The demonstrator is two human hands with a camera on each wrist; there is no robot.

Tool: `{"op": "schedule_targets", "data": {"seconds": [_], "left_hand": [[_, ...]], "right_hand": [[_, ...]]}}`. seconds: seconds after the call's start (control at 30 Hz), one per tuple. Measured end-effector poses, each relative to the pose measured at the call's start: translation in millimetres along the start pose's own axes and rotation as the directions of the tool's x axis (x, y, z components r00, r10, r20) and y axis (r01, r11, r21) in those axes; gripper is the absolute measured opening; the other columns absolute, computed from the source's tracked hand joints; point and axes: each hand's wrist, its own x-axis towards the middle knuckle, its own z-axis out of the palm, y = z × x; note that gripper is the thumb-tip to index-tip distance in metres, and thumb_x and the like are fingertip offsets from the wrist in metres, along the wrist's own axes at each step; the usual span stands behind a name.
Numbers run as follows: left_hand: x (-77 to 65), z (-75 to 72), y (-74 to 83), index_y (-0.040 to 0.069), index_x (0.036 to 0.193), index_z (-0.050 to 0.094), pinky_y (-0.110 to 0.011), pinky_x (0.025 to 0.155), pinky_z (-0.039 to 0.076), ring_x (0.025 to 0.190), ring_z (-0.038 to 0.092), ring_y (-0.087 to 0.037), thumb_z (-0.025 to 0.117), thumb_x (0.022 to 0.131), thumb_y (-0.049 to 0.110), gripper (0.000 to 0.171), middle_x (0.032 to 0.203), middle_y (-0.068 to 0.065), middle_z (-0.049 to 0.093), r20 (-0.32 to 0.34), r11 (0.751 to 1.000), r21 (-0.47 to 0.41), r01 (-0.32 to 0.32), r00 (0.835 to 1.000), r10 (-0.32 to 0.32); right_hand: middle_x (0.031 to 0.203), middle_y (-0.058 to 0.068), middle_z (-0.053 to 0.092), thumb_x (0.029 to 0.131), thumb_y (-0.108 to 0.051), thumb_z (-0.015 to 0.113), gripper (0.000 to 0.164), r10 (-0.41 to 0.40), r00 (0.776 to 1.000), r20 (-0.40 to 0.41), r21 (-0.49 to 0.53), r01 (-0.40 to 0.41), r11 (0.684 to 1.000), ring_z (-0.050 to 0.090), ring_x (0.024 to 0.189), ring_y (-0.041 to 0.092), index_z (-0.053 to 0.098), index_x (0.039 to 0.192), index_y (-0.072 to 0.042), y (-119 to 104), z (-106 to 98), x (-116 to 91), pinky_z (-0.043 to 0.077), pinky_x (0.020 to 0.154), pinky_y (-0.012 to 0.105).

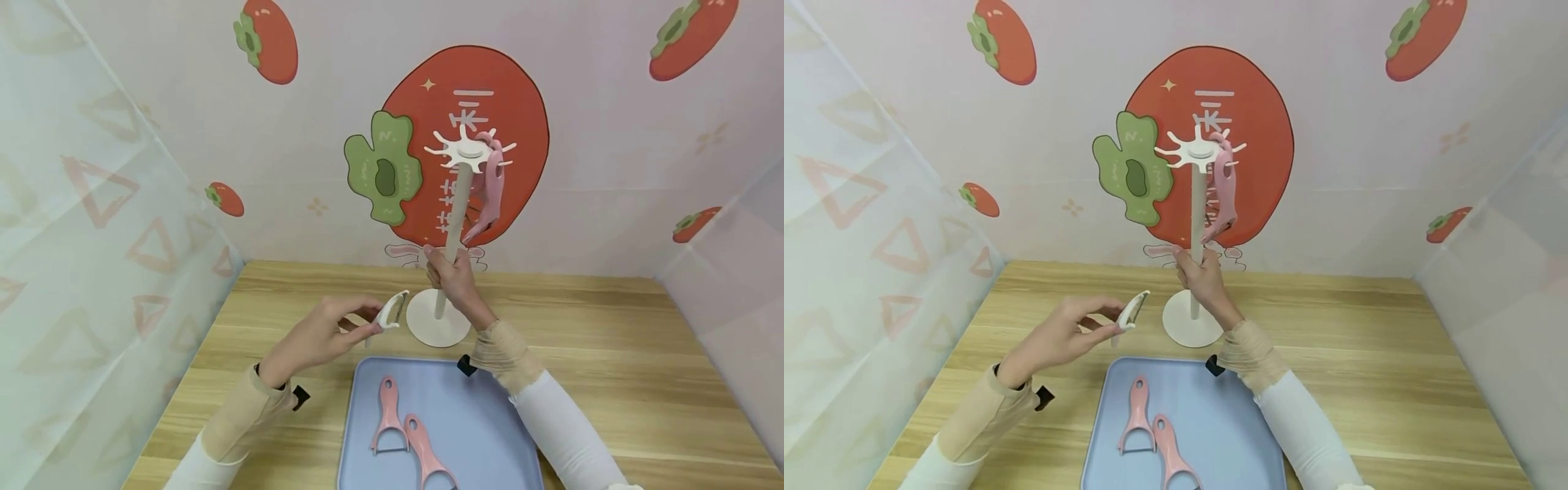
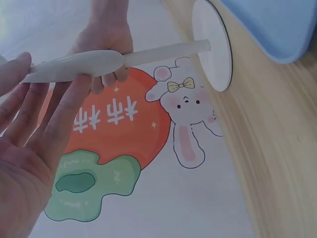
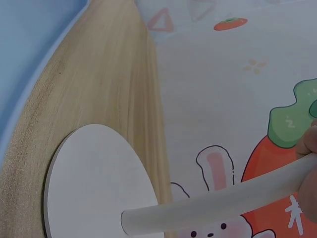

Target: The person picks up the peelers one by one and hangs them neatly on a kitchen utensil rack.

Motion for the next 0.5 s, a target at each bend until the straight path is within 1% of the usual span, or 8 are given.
{"op": "schedule_targets", "data": {"seconds": [0.13, 0.27, 0.37, 0.5], "left_hand": [[6.8, -2.2, -3.2, 0.014, 0.125, 0.074, -0.027, 0.063, 0.061, 0.094, 0.074, -0.011, 0.073, 0.094, 0.026, 0.032, 0.110, 0.002, 0.077, -0.062, 1.000, -0.030, 0.004, 0.998, -0.006], [16.3, -4.7, -8.1, 0.011, 0.125, 0.075, -0.030, 0.063, 0.062, 0.095, 0.075, -0.014, 0.074, 0.094, 0.021, 0.033, 0.110, -0.002, 0.078, -0.110, 0.996, -0.089, -0.012, 0.994, 0.002], [23.6, -7.0, -12.6, 0.004, 0.127, 0.072, -0.036, 0.067, 0.063, 0.094, 0.077, -0.018, 0.072, 0.095, 0.014, 0.033, 0.108, -0.009, 0.078, -0.115, 0.984, -0.175, -0.035, 0.993, 0.015], [31.6, -9.4, -15.7, -0.004, 0.127, 0.069, -0.040, 0.072, 0.063, 0.093, 0.078, -0.020, 0.068, 0.096, 0.007, 0.033, 0.106, -0.016, 0.077, -0.108, 0.963, -0.266, -0.045, 0.994, 0.017]], "right_hand": [[0.044, 0.000, 0.029, 0.104, -0.025, 0.056, 0.057, 0.008, 1.000, 0.000, -0.006, -0.008, 1.000, 0.026, 0.035, 0.014, 0.038, 0.053, -0.005, -1.1, 0.7, -0.7, 0.019, 0.036, 0.027], [0.044, 0.001, 0.030, 0.104, -0.026, 0.056, 0.058, 0.007, 1.000, -0.003, -0.021, -0.007, 1.000, 0.027, 0.035, 0.014, 0.037, 0.054, -0.003, -1.4, 0.7, -0.5, 0.020, 0.036, 0.026], [0.044, 0.001, 0.030, 0.103, -0.026, 0.057, 0.058, 0.004, 1.000, -0.005, -0.015, -0.004, 1.000, 0.027, 0.035, 0.014, 0.037, 0.054, -0.002, -1.0, 0.5, -0.3, 0.019, 0.036, 0.026], [0.043, 0.001, 0.029, 0.103, -0.025, 0.057, 0.058, 0.002, 1.000, -0.003, -0.008, -0.002, 1.000, 0.026, 0.035, 0.014, 0.037, 0.053, -0.003, -0.6, 0.6, -0.8, 0.018, 0.035, 0.028]]}}
